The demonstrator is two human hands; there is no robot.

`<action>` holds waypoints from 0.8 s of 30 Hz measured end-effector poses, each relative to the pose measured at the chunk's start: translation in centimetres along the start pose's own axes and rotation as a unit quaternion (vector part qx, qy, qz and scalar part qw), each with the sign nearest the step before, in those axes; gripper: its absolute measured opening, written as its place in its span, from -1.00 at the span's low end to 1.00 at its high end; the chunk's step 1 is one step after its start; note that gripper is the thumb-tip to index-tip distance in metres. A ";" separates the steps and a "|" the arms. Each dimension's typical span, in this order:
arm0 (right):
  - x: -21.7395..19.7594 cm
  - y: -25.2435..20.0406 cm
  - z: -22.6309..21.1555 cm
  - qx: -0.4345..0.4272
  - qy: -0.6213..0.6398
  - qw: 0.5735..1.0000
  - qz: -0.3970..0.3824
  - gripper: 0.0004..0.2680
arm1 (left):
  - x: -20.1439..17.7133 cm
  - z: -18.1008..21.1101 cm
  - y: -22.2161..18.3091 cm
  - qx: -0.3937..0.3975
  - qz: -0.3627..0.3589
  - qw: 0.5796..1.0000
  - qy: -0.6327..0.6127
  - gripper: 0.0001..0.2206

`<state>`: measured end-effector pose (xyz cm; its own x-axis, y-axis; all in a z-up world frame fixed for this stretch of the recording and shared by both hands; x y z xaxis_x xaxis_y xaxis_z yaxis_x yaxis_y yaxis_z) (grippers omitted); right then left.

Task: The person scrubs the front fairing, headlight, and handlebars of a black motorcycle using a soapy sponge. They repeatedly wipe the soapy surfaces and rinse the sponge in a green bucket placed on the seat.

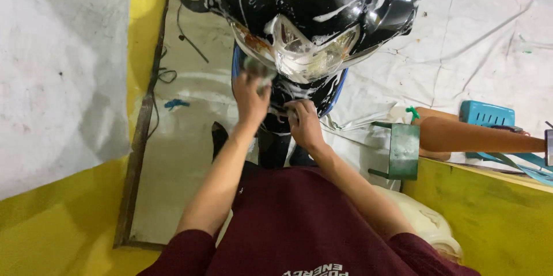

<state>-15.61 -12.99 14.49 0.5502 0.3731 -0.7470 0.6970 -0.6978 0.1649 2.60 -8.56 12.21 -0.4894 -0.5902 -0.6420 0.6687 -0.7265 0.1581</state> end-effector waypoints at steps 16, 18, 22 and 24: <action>1.0 3.9 -1.9 -0.109 -0.141 0.982 -0.060 -0.70 | -0.3 -5.2 -4.9 -0.111 0.006 0.971 -0.210 -0.75; 1.5 5.4 -3.2 -0.175 -0.114 0.971 -0.114 -0.66 | 1.7 -8.8 -6.1 -0.293 -0.052 0.889 -0.347 -0.68; 0.3 5.0 -4.7 -0.171 -0.136 0.963 -0.155 -0.60 | 1.3 -8.5 -6.3 -0.340 -0.053 0.840 -0.421 -0.66; 0.9 3.0 -3.3 -0.173 -0.101 0.971 -0.130 -0.60 | 1.0 -7.9 -5.9 -0.300 -0.078 0.891 -0.331 -0.67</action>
<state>-11.51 -12.69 16.42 0.2586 0.3574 -0.8974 0.9319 -0.3368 0.1344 2.57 -2.10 4.75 -0.6928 -0.7211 -0.0062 0.6456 -0.6164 -0.4508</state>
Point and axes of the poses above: each hand's wrist, its own y-axis towards the middle knuckle, its own x-axis out of the palm, z = x × y, the point moved 4 cm from there along y, towards the middle knuckle
